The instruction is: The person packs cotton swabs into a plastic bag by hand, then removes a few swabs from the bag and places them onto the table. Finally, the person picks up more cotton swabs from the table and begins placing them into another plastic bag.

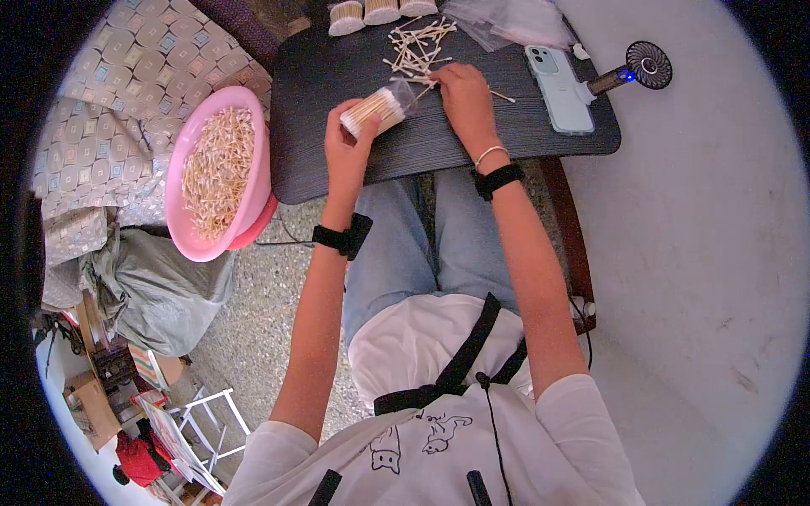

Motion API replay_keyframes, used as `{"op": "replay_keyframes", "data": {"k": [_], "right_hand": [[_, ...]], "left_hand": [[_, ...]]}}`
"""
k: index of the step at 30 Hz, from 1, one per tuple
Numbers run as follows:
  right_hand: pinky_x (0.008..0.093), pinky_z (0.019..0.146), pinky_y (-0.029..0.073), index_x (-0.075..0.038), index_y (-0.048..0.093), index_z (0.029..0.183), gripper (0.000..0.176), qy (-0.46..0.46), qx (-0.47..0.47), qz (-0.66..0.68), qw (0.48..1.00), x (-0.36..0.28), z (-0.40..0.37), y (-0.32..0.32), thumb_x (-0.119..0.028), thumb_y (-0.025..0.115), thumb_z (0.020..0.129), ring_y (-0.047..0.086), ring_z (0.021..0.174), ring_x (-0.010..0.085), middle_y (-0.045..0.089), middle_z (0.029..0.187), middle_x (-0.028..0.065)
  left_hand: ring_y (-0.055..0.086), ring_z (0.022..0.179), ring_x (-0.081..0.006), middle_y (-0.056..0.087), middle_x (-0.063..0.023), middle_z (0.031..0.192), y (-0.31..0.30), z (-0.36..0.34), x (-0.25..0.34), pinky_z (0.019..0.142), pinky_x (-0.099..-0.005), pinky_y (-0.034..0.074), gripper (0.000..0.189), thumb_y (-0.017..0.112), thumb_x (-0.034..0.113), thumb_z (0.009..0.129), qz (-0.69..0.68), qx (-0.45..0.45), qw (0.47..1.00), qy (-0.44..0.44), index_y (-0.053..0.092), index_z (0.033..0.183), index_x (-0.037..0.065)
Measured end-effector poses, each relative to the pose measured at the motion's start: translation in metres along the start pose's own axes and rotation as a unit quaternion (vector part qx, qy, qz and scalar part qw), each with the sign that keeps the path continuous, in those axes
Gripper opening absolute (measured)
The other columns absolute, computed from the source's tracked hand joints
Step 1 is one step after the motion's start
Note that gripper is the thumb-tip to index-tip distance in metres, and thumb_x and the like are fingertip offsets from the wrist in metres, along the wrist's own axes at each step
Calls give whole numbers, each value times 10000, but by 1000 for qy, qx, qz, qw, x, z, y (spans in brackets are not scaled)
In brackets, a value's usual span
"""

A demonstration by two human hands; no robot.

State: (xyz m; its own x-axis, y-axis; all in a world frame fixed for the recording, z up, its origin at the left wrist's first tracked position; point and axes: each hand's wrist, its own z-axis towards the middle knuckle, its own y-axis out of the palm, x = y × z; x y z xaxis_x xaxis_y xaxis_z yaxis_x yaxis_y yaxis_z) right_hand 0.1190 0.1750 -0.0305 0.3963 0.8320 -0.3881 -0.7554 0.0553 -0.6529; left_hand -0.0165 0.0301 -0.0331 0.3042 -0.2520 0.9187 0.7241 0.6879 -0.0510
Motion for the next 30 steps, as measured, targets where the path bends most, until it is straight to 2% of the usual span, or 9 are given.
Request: {"op": "replay_keyframes", "data": {"k": [3,6,7,10,11,14,17,23,30], "right_hand": [[383,812,426,-54,652,877,108,-5,28,-28,999,0,0,0,-86,583,800,536,890,271,588,869,80],[382,807,413,-69,654,862,100,24,30,-71,997,-2,1,2,-119,590,803,526,877,263,582,861,63],[381,804,409,-74,654,858,100,35,25,-85,995,-1,1,2,-131,592,805,522,872,261,580,858,57],[382,792,403,-83,647,861,108,1,26,-83,996,1,0,2,-164,594,813,512,870,262,570,858,59],[384,794,403,-84,645,864,111,11,14,-80,997,1,-1,3,-169,597,812,512,874,261,569,857,60],[386,798,402,-83,639,867,117,25,-9,-71,997,1,-1,7,-178,600,810,512,887,259,565,850,63],[386,805,400,-80,639,867,117,8,3,-67,998,2,-1,8,-172,598,808,513,895,257,567,850,61],[390,836,387,-81,672,862,123,-10,19,-77,997,-1,-3,-2,-163,604,799,516,920,247,605,931,37],[391,842,384,-82,685,844,126,54,17,-110,992,13,-14,-21,-171,614,792,521,930,245,623,921,29]], "left_hand": [[571,818,-164,584,-74,902,4,-6,20,731,-282,458,346,675,192,817,2,81,996,-25,531,1075,11],[580,816,-150,614,-95,904,-11,-5,22,729,-291,469,326,637,242,855,173,81,980,-51,531,1093,45],[607,798,-187,642,-129,882,-15,-2,18,722,-314,469,298,603,313,868,200,84,976,5,581,1034,67],[623,759,-249,647,-152,899,-32,0,22,702,-337,474,284,585,322,869,309,36,950,-21,613,981,62],[540,883,-334,611,-141,933,-39,1,25,839,-424,389,269,555,287,858,326,-13,943,-64,602,1002,64],[502,999,-346,569,-146,1045,-35,-1,34,885,-446,368,240,570,220,817,485,57,865,117,607,1009,80],[470,1095,-328,562,-138,1076,-8,2,53,924,-441,358,250,585,176,789,464,-13,857,223,616,1021,89],[427,1145,-368,497,-189,1176,60,-18,31,970,-466,336,384,576,169,787,465,-144,839,243,531,1116,-24],[362,1217,-413,430,-226,1270,85,-7,1,1013,-482,298,457,542,225,821,505,-81,831,219,480,1172,-61]]}}
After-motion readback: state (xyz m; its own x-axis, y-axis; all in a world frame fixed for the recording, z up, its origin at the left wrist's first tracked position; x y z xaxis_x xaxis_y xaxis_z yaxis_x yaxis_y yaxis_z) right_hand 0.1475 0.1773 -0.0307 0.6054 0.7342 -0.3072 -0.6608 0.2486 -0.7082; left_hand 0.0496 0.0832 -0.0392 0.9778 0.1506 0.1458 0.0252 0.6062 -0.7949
